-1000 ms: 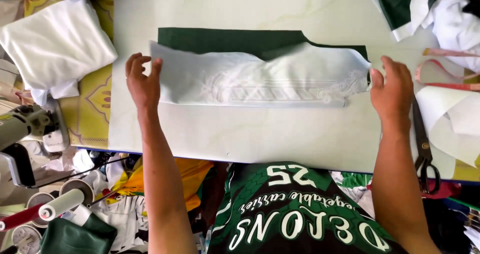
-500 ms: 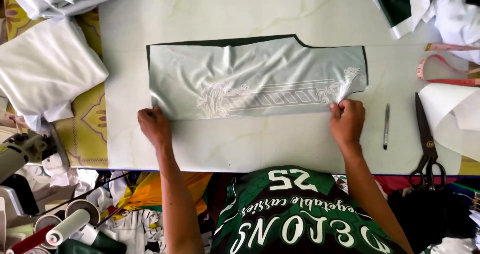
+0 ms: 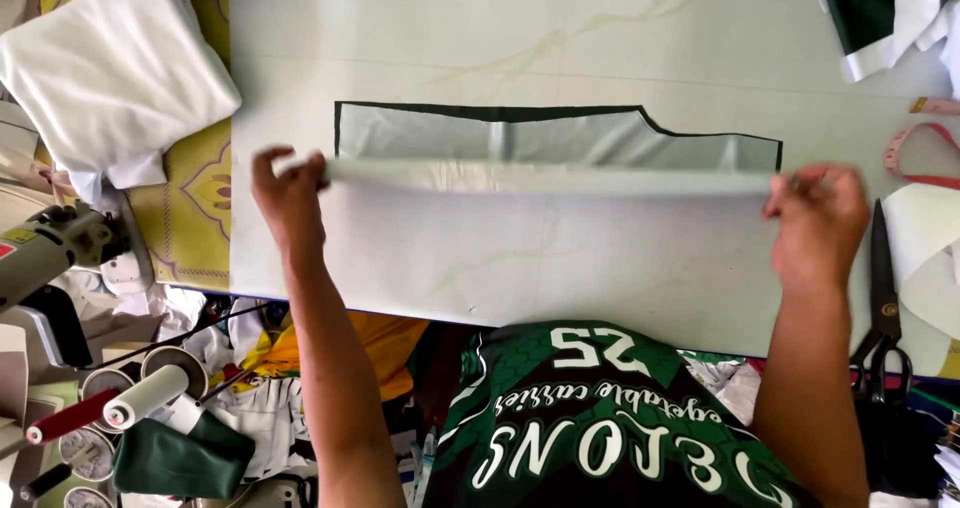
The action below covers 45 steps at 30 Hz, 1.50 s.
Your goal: Cutting fabric with scissors and then folding and organizing the cut pieces on a table
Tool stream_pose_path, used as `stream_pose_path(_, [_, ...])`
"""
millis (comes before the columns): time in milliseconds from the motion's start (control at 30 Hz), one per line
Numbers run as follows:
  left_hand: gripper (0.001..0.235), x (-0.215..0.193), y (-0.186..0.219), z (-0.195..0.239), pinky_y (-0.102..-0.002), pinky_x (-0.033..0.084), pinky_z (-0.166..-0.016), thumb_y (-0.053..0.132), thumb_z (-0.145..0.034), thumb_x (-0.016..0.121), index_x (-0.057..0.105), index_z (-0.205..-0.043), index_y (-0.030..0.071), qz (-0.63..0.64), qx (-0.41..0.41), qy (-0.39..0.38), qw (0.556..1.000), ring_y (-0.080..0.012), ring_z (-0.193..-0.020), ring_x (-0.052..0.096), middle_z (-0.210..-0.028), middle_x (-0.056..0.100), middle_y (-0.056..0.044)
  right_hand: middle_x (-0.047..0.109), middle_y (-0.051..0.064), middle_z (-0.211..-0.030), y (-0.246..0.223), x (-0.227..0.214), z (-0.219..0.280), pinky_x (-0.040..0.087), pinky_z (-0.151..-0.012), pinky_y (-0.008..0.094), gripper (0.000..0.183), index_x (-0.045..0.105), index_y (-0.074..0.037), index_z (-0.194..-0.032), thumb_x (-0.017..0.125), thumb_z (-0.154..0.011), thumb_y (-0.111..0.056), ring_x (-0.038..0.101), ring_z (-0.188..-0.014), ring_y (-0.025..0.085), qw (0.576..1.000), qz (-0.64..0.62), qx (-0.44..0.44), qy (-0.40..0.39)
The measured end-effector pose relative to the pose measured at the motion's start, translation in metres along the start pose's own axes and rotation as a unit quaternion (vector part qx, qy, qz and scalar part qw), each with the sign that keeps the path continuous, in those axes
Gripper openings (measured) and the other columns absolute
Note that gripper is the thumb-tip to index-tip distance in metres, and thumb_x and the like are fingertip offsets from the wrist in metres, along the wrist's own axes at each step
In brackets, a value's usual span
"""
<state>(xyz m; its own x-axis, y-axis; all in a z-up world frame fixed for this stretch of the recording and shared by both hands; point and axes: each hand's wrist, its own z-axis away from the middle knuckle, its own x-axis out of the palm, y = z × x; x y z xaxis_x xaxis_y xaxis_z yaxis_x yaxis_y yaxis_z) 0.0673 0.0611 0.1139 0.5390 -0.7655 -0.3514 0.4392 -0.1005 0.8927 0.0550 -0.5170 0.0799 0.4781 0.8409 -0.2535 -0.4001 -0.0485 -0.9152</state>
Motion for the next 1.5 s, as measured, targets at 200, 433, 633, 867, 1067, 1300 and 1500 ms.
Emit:
stream_pose_path(200, [0.019, -0.012, 0.066, -0.019, -0.03, 0.057, -0.065, -0.001, -0.106, 0.069, 0.057, -0.111, 0.013, 0.069, 0.245, 0.05, 0.966, -0.0107, -0.069, 0.059, -0.066, 0.058, 0.001, 0.061, 0.01, -0.093, -0.07, -0.016, -0.022, 0.054, -0.072, 0.033, 0.022, 0.055, -0.01, -0.119, 0.067, -0.117, 0.008, 0.057, -0.071, 0.016, 0.973, -0.102, -0.194, -0.069])
stream_pose_path(433, [0.02, -0.03, 0.014, -0.011, -0.025, 0.052, -0.059, -0.001, -0.099, 0.073, 0.059, -0.109, 0.009, -0.058, 0.189, 0.054, 0.979, -0.0112, -0.069, 0.058, -0.082, 0.065, -0.005, 0.066, 0.008, -0.088, -0.013, -0.008, 0.008, 0.055, -0.07, 0.029, 0.023, 0.061, -0.009, -0.111, 0.076, -0.101, 0.005, 0.062, -0.07, 0.015, 0.99, -0.027, -0.123, -0.067])
stream_pose_path(633, [0.038, -0.021, -0.08, -0.007, -0.058, 0.043, -0.092, 0.023, -0.095, 0.085, 0.064, -0.124, 0.009, -0.284, 0.15, 0.055, 0.946, -0.0371, -0.108, 0.062, -0.121, 0.064, -0.016, 0.068, 0.015, -0.098, 0.063, -0.003, 0.04, 0.054, -0.072, 0.036, 0.024, 0.07, -0.001, -0.114, 0.081, -0.094, -0.01, 0.065, -0.077, 0.023, 0.975, 0.193, -0.08, -0.07])
stream_pose_path(867, [0.079, 0.067, -0.054, 0.041, -0.071, 0.008, -0.121, 0.073, -0.103, 0.044, 0.043, -0.161, 0.02, -0.478, 0.204, -0.077, 0.851, -0.0433, -0.155, 0.0, -0.174, 0.013, -0.009, 0.067, 0.014, -0.092, 0.099, 0.0, -0.016, 0.056, -0.075, 0.042, 0.021, 0.071, -0.003, -0.106, 0.083, -0.096, -0.017, 0.067, -0.081, 0.032, 0.892, 0.342, -0.287, 0.065])
stream_pose_path(1067, [0.085, 0.084, -0.054, 0.046, -0.071, 0.0, -0.122, 0.075, -0.1, 0.028, 0.022, -0.168, 0.023, -0.544, 0.149, -0.12, 0.817, -0.0425, -0.158, -0.001, -0.175, 0.009, -0.011, 0.055, 0.014, -0.098, 0.094, 0.012, -0.007, 0.051, -0.086, 0.046, 0.021, 0.065, 0.001, -0.103, 0.079, -0.094, -0.011, 0.06, -0.096, 0.039, 0.877, 0.391, -0.278, 0.004])
stream_pose_path(1300, [0.083, 0.089, -0.097, 0.046, -0.069, -0.002, -0.121, 0.07, -0.103, 0.041, 0.034, -0.164, 0.015, -0.477, 0.242, -0.104, 0.839, -0.0436, -0.155, -0.001, -0.173, 0.017, -0.012, 0.069, 0.019, -0.099, 0.043, -0.021, 0.001, 0.052, -0.084, 0.052, 0.039, 0.052, -0.01, -0.126, 0.073, -0.1, -0.031, 0.07, -0.095, 0.043, 0.928, 0.354, -0.049, -0.102])
stream_pose_path(1500, [0.044, 0.162, -0.135, 0.144, -0.057, 0.027, -0.12, 0.035, -0.085, 0.086, 0.071, -0.124, 0.02, -0.296, 0.539, -0.133, 0.777, -0.0406, -0.145, 0.043, -0.144, 0.06, -0.008, 0.076, 0.015, -0.102, 0.033, -0.044, -0.004, 0.055, -0.08, 0.043, 0.037, 0.057, -0.011, -0.126, 0.076, -0.095, -0.019, 0.073, -0.092, 0.03, 0.945, 0.286, -0.003, -0.16])
